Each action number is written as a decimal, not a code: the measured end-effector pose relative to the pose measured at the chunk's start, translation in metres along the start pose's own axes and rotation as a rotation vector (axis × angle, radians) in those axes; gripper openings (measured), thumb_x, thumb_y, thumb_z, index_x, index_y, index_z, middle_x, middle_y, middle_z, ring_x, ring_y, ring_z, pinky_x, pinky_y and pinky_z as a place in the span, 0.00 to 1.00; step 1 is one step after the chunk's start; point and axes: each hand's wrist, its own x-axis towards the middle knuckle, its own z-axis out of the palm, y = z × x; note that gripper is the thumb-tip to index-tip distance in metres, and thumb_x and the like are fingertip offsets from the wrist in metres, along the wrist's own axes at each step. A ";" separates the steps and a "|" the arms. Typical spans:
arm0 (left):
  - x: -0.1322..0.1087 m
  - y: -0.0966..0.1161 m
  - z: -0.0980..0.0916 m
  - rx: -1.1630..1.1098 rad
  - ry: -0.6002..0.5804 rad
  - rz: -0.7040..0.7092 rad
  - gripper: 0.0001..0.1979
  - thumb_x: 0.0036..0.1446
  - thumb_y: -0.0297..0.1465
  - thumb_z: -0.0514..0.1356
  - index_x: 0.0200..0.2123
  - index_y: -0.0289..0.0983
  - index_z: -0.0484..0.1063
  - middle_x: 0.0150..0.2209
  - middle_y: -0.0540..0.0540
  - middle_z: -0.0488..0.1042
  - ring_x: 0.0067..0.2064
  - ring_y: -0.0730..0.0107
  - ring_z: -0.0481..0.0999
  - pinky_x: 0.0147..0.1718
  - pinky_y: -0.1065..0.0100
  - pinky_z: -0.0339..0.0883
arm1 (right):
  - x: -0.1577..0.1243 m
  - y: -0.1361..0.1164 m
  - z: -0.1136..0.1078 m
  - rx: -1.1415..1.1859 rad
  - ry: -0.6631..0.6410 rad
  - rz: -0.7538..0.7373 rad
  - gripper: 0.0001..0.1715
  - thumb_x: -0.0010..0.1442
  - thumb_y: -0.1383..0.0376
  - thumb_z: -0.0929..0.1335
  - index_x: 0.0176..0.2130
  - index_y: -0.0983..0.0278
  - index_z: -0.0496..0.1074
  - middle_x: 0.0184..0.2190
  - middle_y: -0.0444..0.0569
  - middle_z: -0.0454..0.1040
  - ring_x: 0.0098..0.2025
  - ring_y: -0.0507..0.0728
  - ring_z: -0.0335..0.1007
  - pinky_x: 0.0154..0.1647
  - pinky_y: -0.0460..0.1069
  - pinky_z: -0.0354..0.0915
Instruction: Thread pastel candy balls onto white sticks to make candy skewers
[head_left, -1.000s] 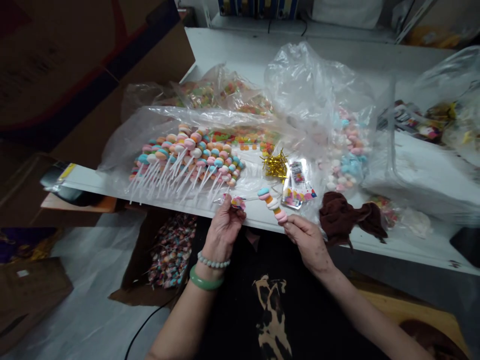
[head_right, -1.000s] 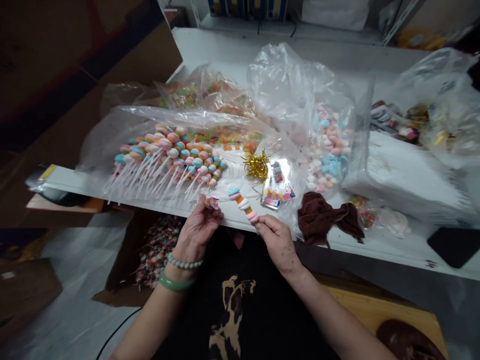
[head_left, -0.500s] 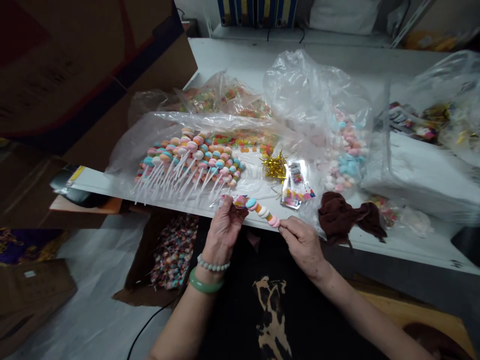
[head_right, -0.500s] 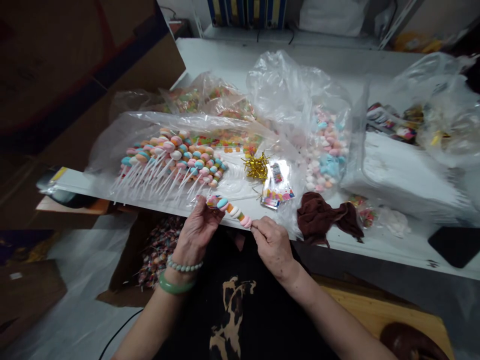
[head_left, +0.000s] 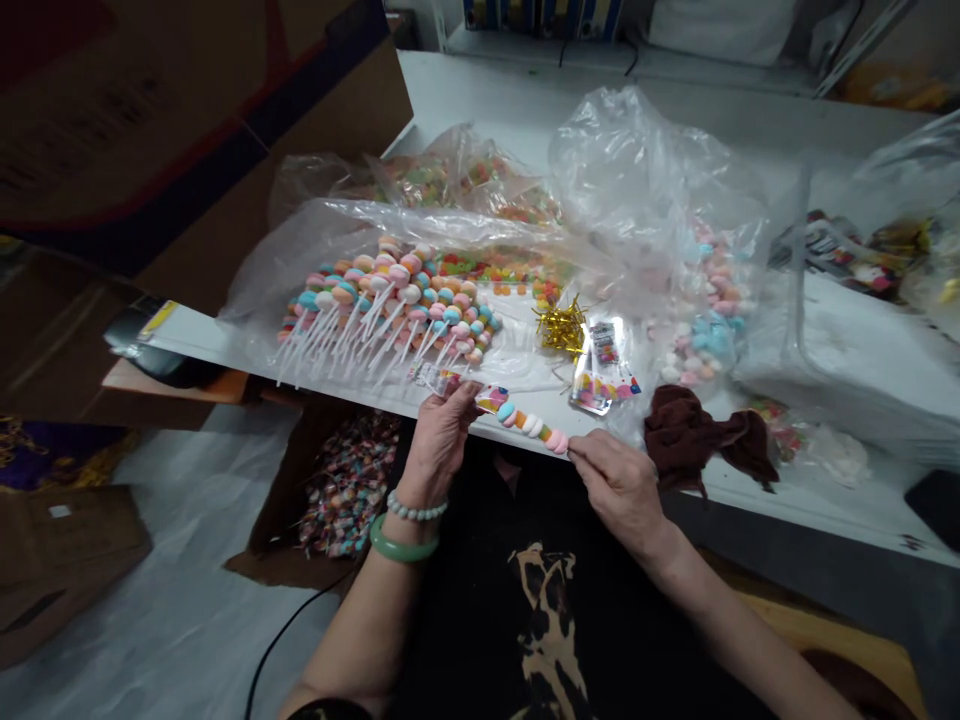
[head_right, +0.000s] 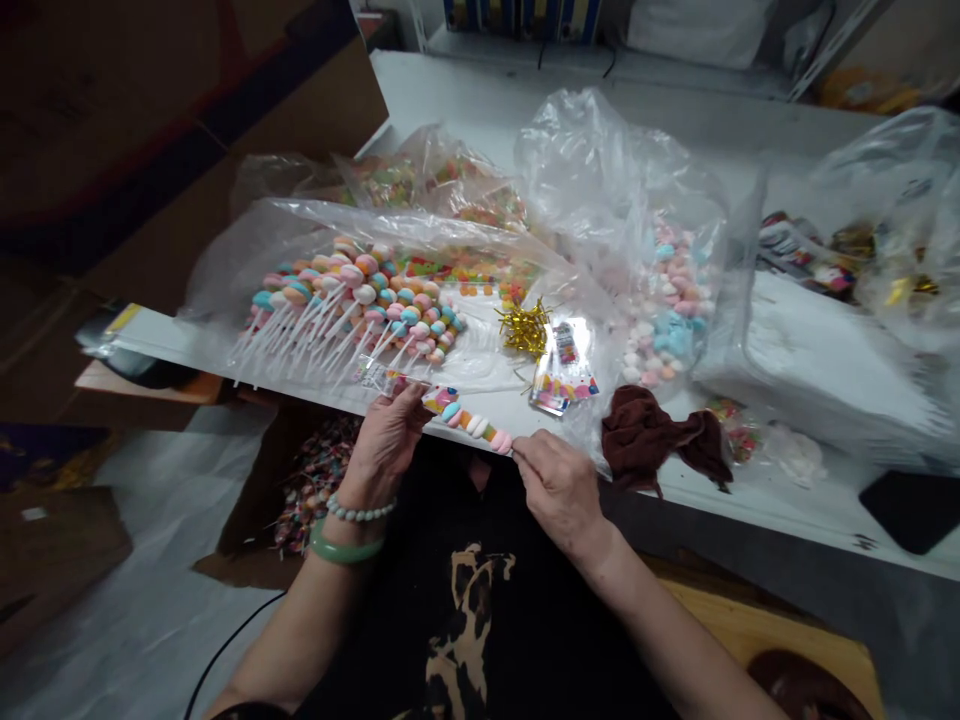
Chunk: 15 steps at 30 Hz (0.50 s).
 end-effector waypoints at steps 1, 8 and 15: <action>0.001 0.000 -0.001 -0.017 -0.001 -0.008 0.14 0.38 0.31 0.74 0.27 0.33 0.73 0.24 0.51 0.75 0.26 0.76 0.75 0.29 0.73 0.70 | 0.001 0.001 0.001 0.061 -0.013 0.054 0.11 0.64 0.68 0.63 0.34 0.62 0.75 0.27 0.46 0.72 0.30 0.53 0.69 0.33 0.46 0.63; 0.002 -0.006 -0.005 0.009 -0.054 0.003 0.13 0.39 0.30 0.73 0.26 0.34 0.74 0.26 0.51 0.76 0.28 0.77 0.74 0.33 0.73 0.69 | 0.006 0.007 0.005 0.248 -0.114 0.219 0.11 0.62 0.67 0.64 0.33 0.61 0.76 0.29 0.46 0.76 0.33 0.54 0.73 0.36 0.48 0.64; 0.002 -0.009 -0.006 0.168 -0.067 0.106 0.10 0.42 0.31 0.71 0.26 0.33 0.75 0.24 0.52 0.74 0.26 0.78 0.71 0.30 0.75 0.66 | -0.001 0.001 0.009 0.068 -0.024 0.108 0.12 0.63 0.66 0.63 0.34 0.62 0.76 0.27 0.48 0.72 0.31 0.54 0.68 0.35 0.48 0.61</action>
